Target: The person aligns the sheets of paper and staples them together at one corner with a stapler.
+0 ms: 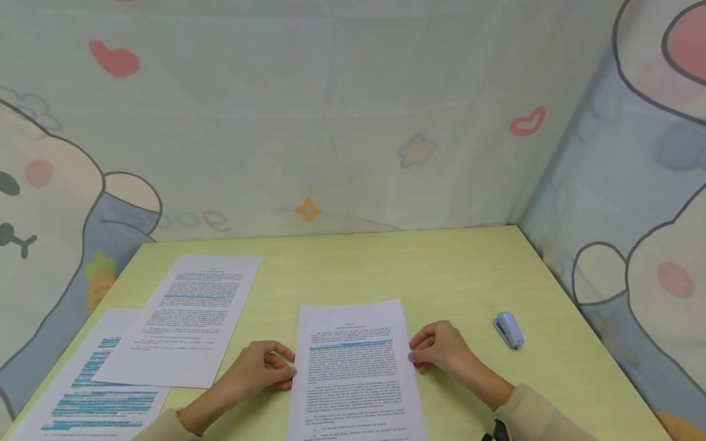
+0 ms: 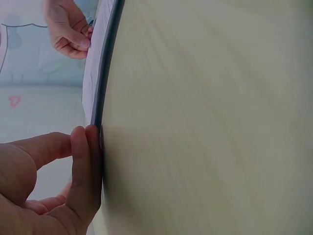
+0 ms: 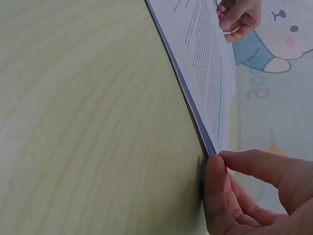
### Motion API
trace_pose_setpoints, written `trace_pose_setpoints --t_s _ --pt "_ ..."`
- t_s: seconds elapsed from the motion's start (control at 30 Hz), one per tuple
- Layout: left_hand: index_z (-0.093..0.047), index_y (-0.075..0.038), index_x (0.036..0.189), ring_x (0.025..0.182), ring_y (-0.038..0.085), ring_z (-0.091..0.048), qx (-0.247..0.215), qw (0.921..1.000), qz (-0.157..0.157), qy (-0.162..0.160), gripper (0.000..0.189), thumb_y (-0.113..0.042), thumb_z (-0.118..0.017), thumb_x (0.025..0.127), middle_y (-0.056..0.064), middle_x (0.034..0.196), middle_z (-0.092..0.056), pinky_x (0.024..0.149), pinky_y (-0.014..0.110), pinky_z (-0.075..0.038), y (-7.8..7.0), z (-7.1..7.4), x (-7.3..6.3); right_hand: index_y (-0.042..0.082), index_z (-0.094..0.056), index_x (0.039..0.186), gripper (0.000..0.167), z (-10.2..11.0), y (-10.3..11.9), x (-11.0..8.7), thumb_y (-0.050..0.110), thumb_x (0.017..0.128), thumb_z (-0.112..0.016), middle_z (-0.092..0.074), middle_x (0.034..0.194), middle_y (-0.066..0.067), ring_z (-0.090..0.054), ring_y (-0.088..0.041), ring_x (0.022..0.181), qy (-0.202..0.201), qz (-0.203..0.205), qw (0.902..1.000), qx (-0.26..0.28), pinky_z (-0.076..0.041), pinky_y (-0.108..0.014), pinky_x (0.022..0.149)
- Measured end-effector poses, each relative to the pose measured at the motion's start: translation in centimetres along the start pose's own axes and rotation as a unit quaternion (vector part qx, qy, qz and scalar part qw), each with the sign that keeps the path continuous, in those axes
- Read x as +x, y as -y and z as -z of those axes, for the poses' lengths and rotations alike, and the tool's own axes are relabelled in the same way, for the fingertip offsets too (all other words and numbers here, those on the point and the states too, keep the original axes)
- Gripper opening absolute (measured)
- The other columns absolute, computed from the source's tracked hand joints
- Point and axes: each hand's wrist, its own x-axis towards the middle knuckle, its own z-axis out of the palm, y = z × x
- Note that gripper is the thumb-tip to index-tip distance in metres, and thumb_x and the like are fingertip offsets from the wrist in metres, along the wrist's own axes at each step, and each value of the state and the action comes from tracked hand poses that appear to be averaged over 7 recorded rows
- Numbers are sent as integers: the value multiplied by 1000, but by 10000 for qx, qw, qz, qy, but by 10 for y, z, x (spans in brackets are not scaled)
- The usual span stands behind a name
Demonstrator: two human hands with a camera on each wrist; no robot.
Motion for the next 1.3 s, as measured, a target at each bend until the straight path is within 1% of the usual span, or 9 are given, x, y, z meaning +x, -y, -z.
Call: trace_pose_setpoints --t_s 0.17,0.37,0.73,1.1,1.3 --pt "-64 11 105 65 21 -71 30 10000 -85 40 24 3 -74 85 8 77 -68 60 27 -60 0 1 0 -11 -65 92 19 1 1 -1 -6 80 -78 -66 70 -9 -66 -22 59 80 89 9999 -69 -58 -30 57" --pt "-64 11 105 65 22 -71 67 9998 -153 59 23 3 -73 85 8 77 -69 60 27 -60 0 0 0 -10 -66 90 17 1 2 0 -4 80 -78 -67 70 -8 -65 -21 57 45 3 9999 -133 -58 -31 56" --pt "-65 12 103 66 22 -72 95 9995 -281 69 21 3 -73 85 9 77 -71 60 26 -60 1 0 0 -8 -66 87 15 -1 2 0 -2 81 -78 -67 69 -10 -64 -20 58 -5 -68 10000 -73 -58 -32 54" --pt "-66 11 101 66 22 -72 98 9997 -232 27 18 3 -72 85 8 77 -71 61 27 -60 0 0 0 -5 -69 83 11 -2 5 -1 0 81 -78 -65 68 -7 -63 -19 58 -91 15 9984 -555 -57 -30 54" --pt "-67 10 99 65 21 -71 111 9997 -207 -8 16 3 -72 85 7 76 -70 61 26 -60 -1 0 0 -7 -69 84 11 -2 6 -1 -1 82 -79 -66 69 -7 -64 -19 58 -129 -62 9985 -536 -58 -32 56"
